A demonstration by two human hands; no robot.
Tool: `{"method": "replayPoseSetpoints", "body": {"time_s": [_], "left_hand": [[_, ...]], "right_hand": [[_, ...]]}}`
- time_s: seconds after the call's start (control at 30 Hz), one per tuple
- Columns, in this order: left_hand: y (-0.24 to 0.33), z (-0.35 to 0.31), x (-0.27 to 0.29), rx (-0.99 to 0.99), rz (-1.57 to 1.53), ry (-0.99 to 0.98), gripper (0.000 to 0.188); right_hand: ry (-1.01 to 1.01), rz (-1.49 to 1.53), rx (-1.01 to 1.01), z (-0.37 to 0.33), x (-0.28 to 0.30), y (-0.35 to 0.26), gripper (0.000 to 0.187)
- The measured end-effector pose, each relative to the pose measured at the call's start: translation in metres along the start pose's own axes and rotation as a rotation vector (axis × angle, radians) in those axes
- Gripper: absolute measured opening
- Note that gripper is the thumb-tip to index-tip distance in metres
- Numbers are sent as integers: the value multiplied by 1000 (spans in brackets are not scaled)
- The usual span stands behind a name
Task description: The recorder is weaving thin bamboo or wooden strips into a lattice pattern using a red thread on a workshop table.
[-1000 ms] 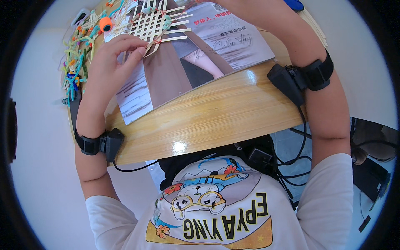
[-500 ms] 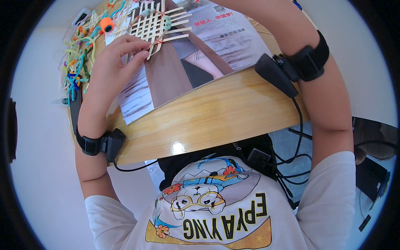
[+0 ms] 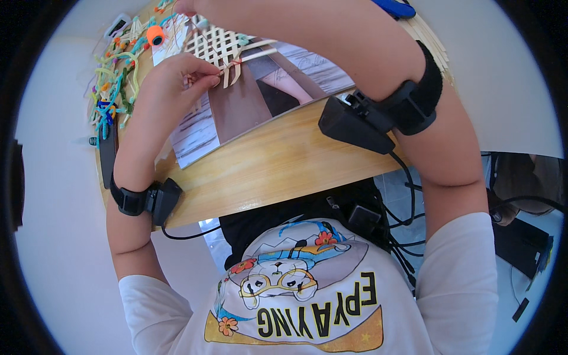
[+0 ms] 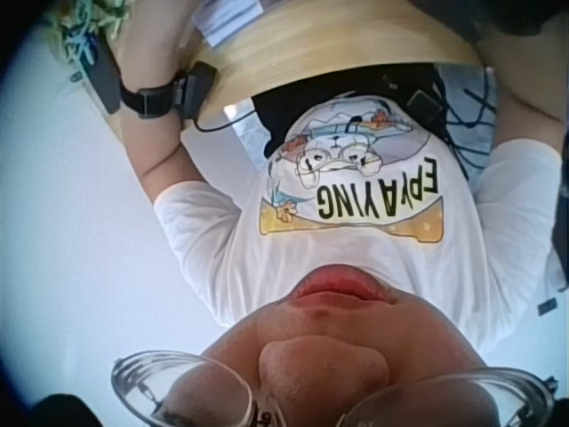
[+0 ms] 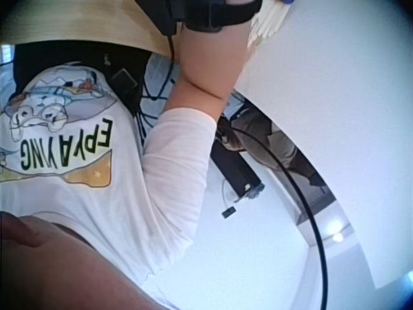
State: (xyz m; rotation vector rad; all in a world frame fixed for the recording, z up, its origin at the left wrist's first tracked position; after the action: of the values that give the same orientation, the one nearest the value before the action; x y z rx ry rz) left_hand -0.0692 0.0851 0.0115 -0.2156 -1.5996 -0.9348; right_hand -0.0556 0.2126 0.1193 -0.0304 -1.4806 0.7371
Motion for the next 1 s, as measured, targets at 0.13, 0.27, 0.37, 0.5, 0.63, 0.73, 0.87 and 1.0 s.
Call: {"method": "replayPoseSetpoints", "body": {"time_s": [0.13,0.27,0.37,0.5,0.63,0.73,0.87,1.0], "left_hand": [[-3,2,-7,95,-99,-45,15],[-5,6,-16,133,-164,-50,19],[-5,6,-15,95,-105,-15,21],[-13,9,-15,58,-391,38,26],[-21,9,-19,98,-560,22,30],[-27,10,-22,181,-640,-37,29],[-24,10,-19,196,-751,-69,28],[-17,8,-17,192,-877,-89,26]], "right_hand": [[75,77,79,0,-5,-8,24],[-2,160,93,-18,-15,-6,21],[166,112,186,-37,-30,-22,20],[118,325,181,-70,-62,-8,11],[62,262,295,-85,-77,-9,12],[-3,247,315,-88,-87,-8,14],[-91,298,336,-87,-96,1,10],[-322,538,200,-78,-113,29,13]]}}
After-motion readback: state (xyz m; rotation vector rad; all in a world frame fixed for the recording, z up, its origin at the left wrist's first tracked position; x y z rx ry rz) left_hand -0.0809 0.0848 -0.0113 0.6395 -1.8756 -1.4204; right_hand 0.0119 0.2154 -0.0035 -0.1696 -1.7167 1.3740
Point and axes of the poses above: each hand's wrist, its own z-axis towards the middle knuckle, its own x-axis out of the back of the hand, y = z × x, the point moved 9 cm from there along z, towards the middle knuckle, and after that the axes turned 9 degrees about -y, right-handed, at the moved point
